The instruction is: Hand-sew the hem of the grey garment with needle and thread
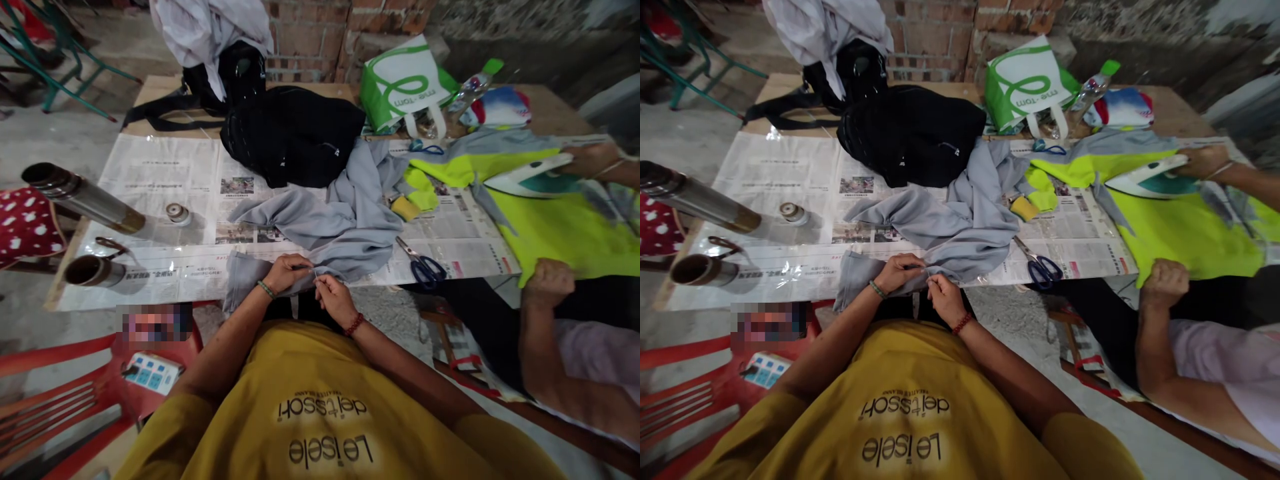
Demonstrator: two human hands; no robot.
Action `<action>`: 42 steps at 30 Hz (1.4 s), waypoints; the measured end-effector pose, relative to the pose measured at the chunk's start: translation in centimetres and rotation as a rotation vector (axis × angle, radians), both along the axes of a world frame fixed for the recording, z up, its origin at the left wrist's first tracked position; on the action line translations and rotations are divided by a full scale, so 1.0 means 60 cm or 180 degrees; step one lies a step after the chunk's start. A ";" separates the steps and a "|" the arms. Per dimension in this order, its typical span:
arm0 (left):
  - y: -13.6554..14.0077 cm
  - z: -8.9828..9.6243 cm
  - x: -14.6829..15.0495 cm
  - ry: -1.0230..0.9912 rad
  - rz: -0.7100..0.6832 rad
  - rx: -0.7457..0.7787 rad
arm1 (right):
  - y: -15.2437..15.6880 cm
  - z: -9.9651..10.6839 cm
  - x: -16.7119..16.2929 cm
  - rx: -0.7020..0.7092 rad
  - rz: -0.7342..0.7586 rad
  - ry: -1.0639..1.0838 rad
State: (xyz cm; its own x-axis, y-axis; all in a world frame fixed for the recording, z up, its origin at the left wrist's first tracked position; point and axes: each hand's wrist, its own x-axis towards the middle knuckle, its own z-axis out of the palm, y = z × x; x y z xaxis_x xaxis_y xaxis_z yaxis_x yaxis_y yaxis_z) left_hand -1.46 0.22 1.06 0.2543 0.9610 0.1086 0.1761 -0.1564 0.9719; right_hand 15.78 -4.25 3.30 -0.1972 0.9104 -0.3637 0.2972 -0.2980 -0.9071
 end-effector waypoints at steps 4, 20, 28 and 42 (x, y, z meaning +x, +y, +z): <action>-0.001 0.001 0.000 0.0000 0.0034 -0.0036 | -0.003 -0.003 0.002 0.0020 -0.0003 0.0007; -0.003 0.004 -0.003 -0.0122 -0.0012 0.0032 | 0.008 -0.018 -0.011 0.0317 -0.0018 -0.0060; -0.001 0.001 -0.007 -0.0098 -0.0030 -0.0005 | 0.015 -0.028 -0.023 0.0554 -0.0096 -0.0209; -0.003 -0.003 -0.009 -0.0020 0.0320 0.0090 | 0.029 -0.004 -0.026 0.0065 -0.0152 0.0148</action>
